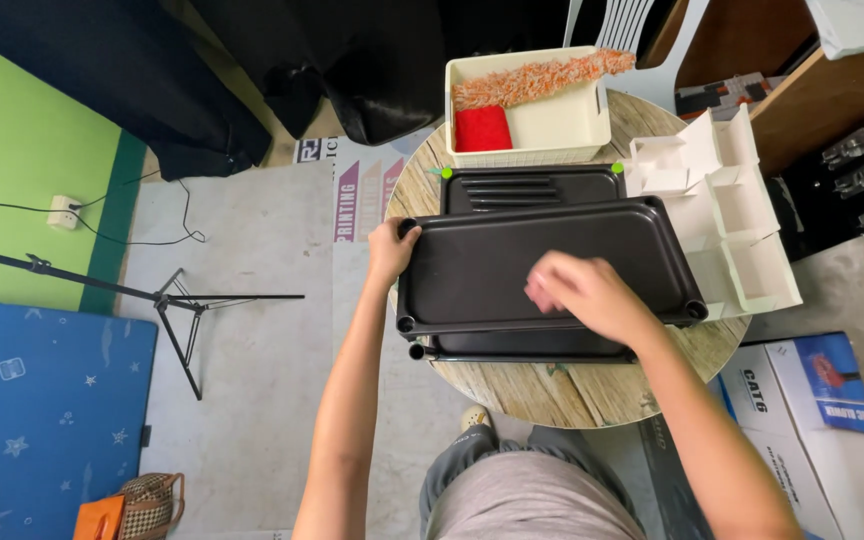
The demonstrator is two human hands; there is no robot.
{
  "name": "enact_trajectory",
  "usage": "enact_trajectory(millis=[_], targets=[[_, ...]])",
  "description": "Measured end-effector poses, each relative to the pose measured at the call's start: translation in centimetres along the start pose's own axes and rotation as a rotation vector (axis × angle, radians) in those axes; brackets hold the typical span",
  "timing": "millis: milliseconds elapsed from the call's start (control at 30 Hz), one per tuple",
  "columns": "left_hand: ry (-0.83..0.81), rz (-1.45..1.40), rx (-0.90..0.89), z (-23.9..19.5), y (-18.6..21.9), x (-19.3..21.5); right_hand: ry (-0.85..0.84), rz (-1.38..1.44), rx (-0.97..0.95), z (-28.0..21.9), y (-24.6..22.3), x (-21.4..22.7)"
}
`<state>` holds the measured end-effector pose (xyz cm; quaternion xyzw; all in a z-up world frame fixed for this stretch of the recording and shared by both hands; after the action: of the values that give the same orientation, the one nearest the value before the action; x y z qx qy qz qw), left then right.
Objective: The person wipes several black cylindrical rods with a cloth and places them into a black tray. They then move the tray to a round table and insert the rods into the corners of a second black tray to assemble a small table or stand.
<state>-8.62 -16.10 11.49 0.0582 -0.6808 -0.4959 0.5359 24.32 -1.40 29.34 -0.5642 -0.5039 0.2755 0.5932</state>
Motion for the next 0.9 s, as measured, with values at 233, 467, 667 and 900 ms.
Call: enact_trajectory(millis=[233, 467, 667, 900], targets=[[-0.016, -0.049, 0.053, 0.3, -0.5, -0.1, 0.027, -0.639, 0.556, 16.2, 3.9, -6.2], [-0.018, -0.119, 0.066, 0.3, -0.3, 0.2, -0.230, -0.774, 0.260, 21.7, 5.6, -8.7], [-0.166, -0.348, 0.155, 0.6, 0.4, 2.6, -0.230, -0.693, 0.330, 21.9, 5.3, -7.4], [-0.390, -0.424, -0.006, -0.6, -5.8, -1.1, -0.242, -0.614, 0.359, 22.5, 7.7, -6.2]])
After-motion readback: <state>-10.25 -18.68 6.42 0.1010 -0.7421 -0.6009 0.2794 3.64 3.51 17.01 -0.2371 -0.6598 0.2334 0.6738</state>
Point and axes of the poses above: each hand's wrist, its own z-axis towards the middle knuckle, its own x-axis out of the back of the hand, y = z × x, the point moved 2 cm from there along z, towards the middle knuckle, and after that the axes turned 1 degree about z, right-handed, at the moved point
